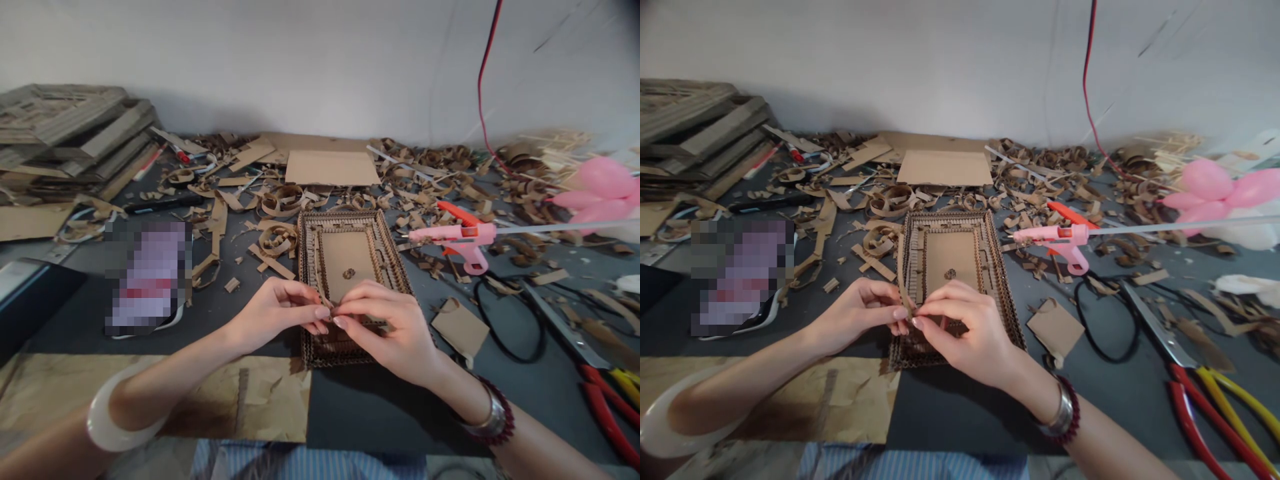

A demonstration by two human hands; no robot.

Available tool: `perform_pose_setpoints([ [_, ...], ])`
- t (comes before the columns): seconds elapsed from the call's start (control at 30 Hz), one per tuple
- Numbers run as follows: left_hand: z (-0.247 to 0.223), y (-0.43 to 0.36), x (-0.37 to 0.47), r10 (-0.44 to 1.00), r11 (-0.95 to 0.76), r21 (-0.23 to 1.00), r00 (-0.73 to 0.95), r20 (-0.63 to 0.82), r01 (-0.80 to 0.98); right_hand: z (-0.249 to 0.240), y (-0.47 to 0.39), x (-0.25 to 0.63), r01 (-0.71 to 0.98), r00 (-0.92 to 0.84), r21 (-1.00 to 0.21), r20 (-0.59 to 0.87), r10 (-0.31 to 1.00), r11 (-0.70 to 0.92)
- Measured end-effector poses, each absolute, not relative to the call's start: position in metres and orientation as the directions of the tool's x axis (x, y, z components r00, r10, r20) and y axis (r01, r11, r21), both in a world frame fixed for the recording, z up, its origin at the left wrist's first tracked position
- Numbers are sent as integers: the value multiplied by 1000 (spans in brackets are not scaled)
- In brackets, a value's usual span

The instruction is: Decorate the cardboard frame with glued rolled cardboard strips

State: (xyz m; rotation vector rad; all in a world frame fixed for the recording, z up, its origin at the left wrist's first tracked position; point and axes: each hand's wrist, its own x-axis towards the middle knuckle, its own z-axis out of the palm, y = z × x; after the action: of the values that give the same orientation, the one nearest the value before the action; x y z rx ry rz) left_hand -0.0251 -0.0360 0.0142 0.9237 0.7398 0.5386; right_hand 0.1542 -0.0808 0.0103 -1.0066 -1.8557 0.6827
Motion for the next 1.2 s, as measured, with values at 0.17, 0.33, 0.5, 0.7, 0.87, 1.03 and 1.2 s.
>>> perform_pose_setpoints([
  [0.17,14,-37,-25,697,512,854,626,-349,-93,10,-80,154,366,-273,-771,447,852,522],
  [0.33,14,-37,-24,701,518,852,607,-374,-73,9,-80,152,377,-281,-726,501,818,575],
  [0.5,14,-37,-23,707,520,850,601,-374,-82,4,-81,152,427,-375,-577,588,717,697],
  [0.7,15,-38,-23,711,508,860,588,-385,-50,2,-83,153,531,-505,-432,529,682,729],
  [0.87,13,-40,-23,737,436,900,576,-353,-6,4,-83,151,489,-495,-516,499,711,703],
  [1.03,13,-43,-25,854,-43,974,514,-78,220,6,-84,150,432,-438,-619,492,753,656],
  [1.2,14,-46,-28,679,-596,754,674,289,277,5,-85,150,449,-398,-640,482,781,623],
])
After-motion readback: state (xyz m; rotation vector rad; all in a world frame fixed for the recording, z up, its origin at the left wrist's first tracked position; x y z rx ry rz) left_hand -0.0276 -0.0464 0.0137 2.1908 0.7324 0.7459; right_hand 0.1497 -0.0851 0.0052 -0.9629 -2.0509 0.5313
